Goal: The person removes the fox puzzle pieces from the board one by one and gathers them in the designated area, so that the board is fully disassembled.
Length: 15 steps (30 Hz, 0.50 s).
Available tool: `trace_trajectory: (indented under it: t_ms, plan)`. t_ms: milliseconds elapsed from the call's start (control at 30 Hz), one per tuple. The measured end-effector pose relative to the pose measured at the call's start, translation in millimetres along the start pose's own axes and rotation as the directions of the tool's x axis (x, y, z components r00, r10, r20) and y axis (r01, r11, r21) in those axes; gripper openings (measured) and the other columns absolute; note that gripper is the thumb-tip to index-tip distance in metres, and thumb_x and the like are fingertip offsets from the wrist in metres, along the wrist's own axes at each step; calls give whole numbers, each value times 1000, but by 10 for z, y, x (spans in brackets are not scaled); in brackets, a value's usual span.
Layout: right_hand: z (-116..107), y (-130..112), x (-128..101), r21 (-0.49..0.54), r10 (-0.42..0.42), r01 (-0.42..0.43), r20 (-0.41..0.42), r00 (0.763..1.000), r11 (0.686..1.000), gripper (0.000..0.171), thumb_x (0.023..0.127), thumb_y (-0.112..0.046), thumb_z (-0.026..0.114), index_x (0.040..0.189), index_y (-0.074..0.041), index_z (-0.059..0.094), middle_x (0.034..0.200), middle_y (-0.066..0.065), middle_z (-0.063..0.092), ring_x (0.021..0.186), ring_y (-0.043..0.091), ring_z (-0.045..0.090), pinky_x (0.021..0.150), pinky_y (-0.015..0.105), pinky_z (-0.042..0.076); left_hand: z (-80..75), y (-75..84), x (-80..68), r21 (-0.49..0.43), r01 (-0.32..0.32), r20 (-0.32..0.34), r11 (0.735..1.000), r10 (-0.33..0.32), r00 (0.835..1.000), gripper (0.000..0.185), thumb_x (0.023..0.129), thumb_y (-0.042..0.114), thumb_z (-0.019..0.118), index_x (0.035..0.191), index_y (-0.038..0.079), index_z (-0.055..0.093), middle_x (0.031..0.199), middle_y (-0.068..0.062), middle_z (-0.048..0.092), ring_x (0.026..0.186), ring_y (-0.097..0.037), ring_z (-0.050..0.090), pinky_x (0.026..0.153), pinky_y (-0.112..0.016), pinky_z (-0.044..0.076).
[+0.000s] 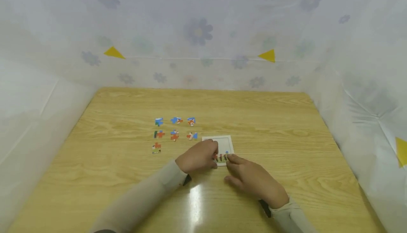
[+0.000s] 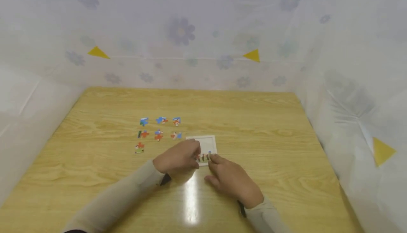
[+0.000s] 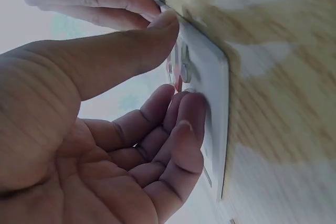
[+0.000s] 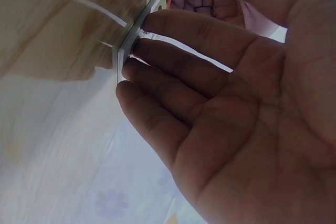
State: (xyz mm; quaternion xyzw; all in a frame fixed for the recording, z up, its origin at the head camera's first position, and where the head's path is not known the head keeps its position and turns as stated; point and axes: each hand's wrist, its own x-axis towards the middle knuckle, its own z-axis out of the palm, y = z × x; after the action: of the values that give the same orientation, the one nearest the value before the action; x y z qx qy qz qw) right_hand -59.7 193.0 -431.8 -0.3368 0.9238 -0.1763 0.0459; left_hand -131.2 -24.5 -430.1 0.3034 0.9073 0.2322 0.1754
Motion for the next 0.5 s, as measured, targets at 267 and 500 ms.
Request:
trace_trajectory:
  t_ms: [267,500]
  plan:
    - [0,-22,1,-6,-5,5,-5,1000,1000,43,100,-32,70,125,3,69,145,22,57,131,38,58,101,51,51,38,-89,52,-120,-53,-86,991,43,995,9,90,2,74,91,6,65,81,2,61,74,-10,55,68,-25,49]
    - [-16,-46,-3,2,11,-11,4,1000,1000,49,101,-32,69,131,6,66,145,23,56,131,38,57,102,51,50,8,-127,18,-185,-100,-91,978,85,992,10,93,4,73,85,9,69,80,4,63,73,-8,54,66,-24,48]
